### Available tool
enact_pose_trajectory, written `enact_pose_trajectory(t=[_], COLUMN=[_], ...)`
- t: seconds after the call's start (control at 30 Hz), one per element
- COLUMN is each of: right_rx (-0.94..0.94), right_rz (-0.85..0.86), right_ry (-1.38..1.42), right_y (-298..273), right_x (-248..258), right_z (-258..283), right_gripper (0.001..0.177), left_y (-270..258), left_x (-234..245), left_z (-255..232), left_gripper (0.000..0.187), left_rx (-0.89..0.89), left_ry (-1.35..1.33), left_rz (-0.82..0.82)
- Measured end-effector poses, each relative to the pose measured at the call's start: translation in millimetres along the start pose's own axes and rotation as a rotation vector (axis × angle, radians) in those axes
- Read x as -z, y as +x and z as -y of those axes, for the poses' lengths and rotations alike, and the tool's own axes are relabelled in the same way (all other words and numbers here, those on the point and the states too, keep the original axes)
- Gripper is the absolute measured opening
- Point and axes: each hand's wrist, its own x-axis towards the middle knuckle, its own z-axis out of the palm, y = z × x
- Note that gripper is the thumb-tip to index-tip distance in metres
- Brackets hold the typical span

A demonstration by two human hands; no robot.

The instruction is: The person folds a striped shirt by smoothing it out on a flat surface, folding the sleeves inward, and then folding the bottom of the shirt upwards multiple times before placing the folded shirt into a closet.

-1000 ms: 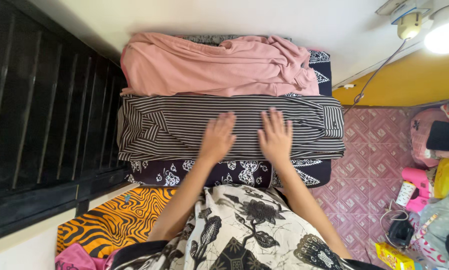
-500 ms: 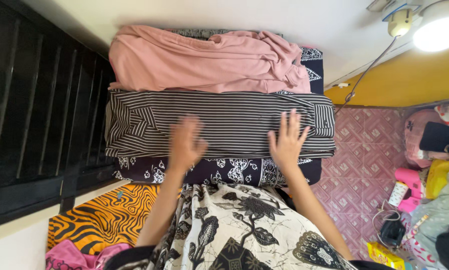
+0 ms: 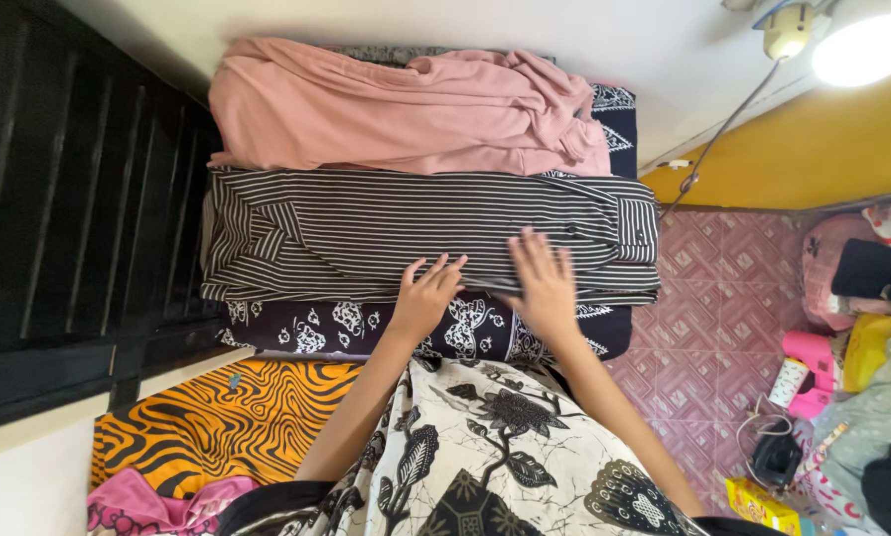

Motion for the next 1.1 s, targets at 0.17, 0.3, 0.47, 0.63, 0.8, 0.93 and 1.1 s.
enact_pose_trajectory(t=[0.17,0.3,0.47,0.63,0.8,0.93,1.1], right_rx=[-0.223,-0.216,-0.116,-0.204,-0.178,-0.186,0.088], right_rz=[0.086,-0.04,-0.249,-0.516,-0.467,-0.547,-0.898], right_ry=[-0.239,-0.219,-0.358,-0.146,-0.148,-0.173,-0.211], right_y=[-22.4,-40.6,-49.0,-55.3,-37.4,-13.5,36.0], right_x=[37.0,45.5,34.2,56.2,87.9,108.9,112.3], right_z=[-30.1,-55.9,-87.4,-108.9,-105.6,-71.5,0.4], right_gripper=[0.115,0.106,0.09,0.081,0.048,0.048,0.022], left_y=[3.0,5.7,6.4,6.3,9.5,10.4,30.2], left_x=[2.5,10.6,14.2,16.8,29.6,32.6,16.6], left_z=[-7.7,-9.3,-7.4,-2.7,-1.3,4.6,32.1], left_gripper=[0.036,0.033,0.036,0.024,0.023,0.034,0.056], left_rx=[0.119,0.108,0.172,0.119,0.056,0.21,0.61], left_ry=[-0.084,-0.096,-0.167,-0.201,-0.221,-0.44,-0.792], left_rz=[-0.073,-0.099,-0.016,-0.036,-0.037,0.045,0.17])
